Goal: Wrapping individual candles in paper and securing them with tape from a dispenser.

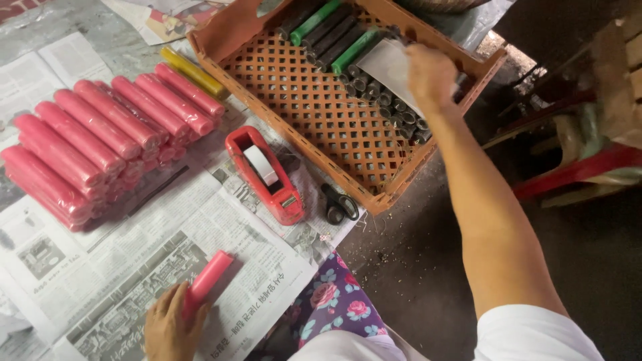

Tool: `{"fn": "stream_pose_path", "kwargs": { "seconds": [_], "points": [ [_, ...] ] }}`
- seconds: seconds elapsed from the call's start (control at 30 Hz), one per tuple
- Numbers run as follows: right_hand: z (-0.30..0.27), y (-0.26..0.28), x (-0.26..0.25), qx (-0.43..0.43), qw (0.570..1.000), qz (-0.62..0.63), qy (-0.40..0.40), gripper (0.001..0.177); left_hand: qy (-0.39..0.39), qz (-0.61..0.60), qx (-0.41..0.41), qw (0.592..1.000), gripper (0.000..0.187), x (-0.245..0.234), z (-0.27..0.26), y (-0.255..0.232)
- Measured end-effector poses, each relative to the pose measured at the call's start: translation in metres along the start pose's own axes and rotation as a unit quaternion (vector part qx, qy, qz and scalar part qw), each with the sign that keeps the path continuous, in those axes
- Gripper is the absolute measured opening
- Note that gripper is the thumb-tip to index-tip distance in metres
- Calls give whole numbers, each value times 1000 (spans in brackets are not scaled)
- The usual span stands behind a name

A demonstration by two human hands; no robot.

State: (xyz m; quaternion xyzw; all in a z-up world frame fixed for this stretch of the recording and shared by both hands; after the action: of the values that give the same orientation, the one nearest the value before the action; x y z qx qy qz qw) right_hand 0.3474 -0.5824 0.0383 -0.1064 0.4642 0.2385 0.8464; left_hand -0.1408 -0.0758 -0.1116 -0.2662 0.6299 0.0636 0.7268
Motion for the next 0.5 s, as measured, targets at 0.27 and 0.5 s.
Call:
{"fn": "stream_pose_path", "kwargs": {
  "seconds": [0.27, 0.5],
  "points": [
    [-16, 335, -1, -408, 896, 162, -67, 4, -127, -6, 35, 991, 61, -22, 1, -30],
    [-84, 482, -8, -419, 832, 338, -134, 26, -193, 0, -7, 981, 64, -28, -28, -21]
  ]
}}
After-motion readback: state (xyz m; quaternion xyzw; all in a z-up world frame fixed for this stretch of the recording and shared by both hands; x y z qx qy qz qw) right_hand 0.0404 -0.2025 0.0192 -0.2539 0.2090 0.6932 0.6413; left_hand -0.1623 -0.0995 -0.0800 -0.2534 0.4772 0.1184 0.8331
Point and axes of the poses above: each hand's wrist, its own z-axis towards the middle knuckle, its own x-axis out of the palm, y = z × x, the point moved 1 cm from there along z, towards the middle knuckle, and after that the axes turned 15 degrees about -x, right-handed, at the moved point
